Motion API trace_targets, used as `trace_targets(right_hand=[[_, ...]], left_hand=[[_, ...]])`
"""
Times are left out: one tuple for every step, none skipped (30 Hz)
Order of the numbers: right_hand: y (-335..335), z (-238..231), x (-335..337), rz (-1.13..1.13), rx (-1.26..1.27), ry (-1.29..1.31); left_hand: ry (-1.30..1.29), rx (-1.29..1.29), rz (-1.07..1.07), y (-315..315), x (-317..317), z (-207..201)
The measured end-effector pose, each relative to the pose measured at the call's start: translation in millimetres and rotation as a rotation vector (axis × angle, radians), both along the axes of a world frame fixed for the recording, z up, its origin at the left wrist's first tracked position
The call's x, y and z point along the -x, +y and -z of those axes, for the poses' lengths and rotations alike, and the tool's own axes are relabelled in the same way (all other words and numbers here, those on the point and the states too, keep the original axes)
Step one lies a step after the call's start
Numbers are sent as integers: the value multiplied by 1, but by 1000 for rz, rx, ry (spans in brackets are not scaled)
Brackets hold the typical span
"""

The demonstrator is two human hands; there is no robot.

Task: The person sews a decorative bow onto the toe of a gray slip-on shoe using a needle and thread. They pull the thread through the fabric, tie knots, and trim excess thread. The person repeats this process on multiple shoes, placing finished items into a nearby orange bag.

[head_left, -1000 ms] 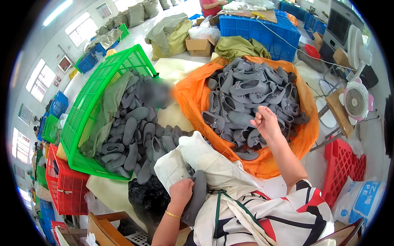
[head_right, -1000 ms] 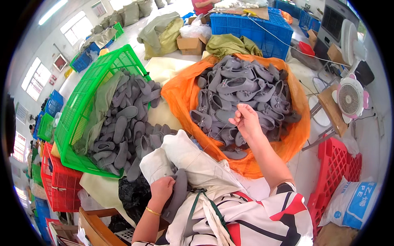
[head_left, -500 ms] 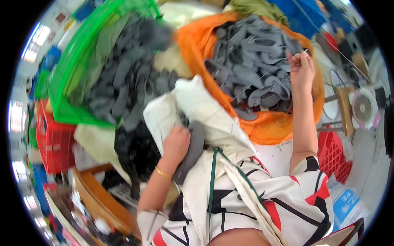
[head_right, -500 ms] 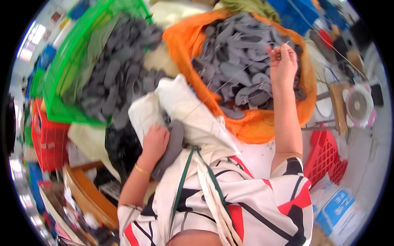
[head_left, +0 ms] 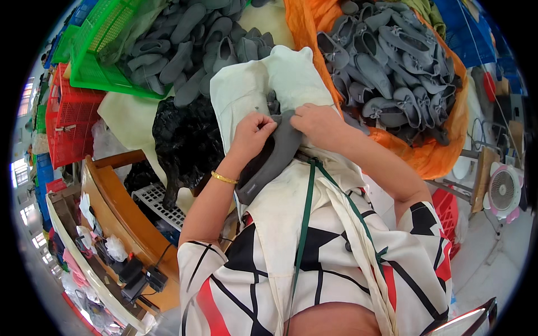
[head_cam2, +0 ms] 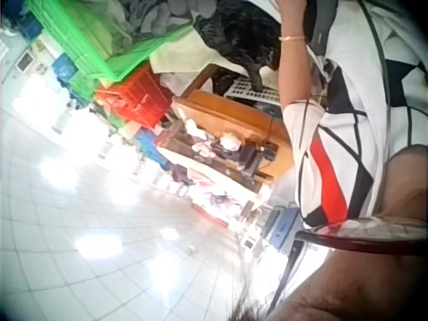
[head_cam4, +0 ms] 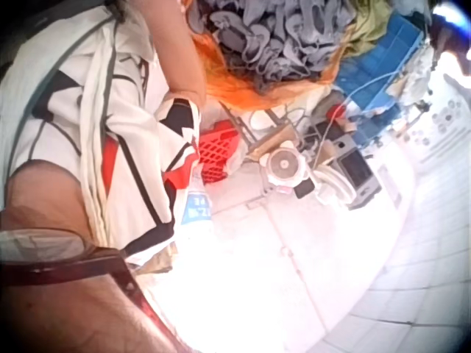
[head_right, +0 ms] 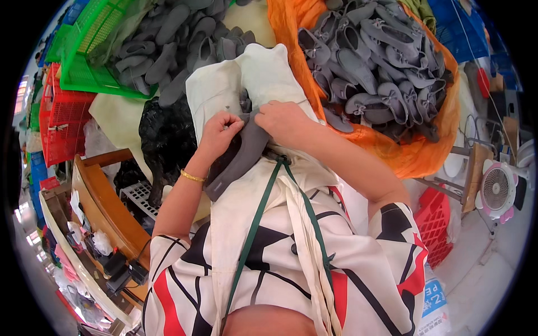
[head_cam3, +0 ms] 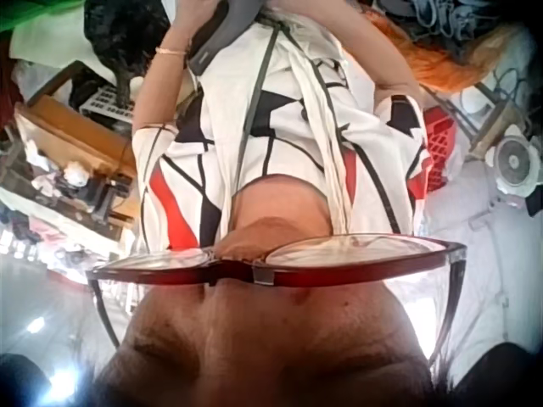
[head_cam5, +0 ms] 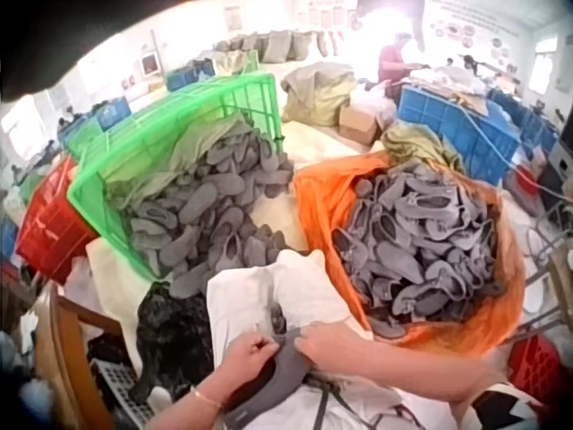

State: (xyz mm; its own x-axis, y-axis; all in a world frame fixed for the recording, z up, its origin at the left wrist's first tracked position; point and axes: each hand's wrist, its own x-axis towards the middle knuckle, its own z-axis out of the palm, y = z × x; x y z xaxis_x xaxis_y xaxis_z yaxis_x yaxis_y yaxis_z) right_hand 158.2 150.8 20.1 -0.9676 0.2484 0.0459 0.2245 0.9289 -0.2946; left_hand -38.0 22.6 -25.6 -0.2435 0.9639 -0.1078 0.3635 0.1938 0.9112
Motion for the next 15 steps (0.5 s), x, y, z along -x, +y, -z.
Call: trace_targets(right_hand=[[-4,4,2,-24,-1,3],[-4,3,2,2,0,21],[-3,0,1,29,1,39],[-3,-4,0,57,1,56],[-6,-14,-2,139,35,40],[-12,-24,-3,210,75,20],[-18,-29,-4,281,114,0],[-23,-28,-6,268,179,-133],[-27,-25,-8,255,242,-265],[-32,-21,-10,240,305,-398],[-35,-14,-13,214,348,-463],[-38,-5,-16,190,390,-527],[-38,-1,-18,166,432,-591],[-36,-2,-20,149,455,-574],[-32,-5,-23,132,478,-557]], left_hand=[[-13,9,1,1,-1,4],[-24,16,-4,2,1,6],[-24,18,-10,1,2,8],[-25,20,-16,0,1,10],[-26,18,-17,1,1,12],[-48,36,-18,-1,2,15],[-70,53,-18,-1,4,18],[-91,64,-12,0,5,20],[-107,63,-15,0,5,21],[-123,61,-20,0,4,22],[-138,55,-20,0,4,21],[-167,63,-18,1,3,20],[-195,72,-16,2,3,19],[-222,85,-20,1,4,19],[-271,117,-34,0,5,19]])
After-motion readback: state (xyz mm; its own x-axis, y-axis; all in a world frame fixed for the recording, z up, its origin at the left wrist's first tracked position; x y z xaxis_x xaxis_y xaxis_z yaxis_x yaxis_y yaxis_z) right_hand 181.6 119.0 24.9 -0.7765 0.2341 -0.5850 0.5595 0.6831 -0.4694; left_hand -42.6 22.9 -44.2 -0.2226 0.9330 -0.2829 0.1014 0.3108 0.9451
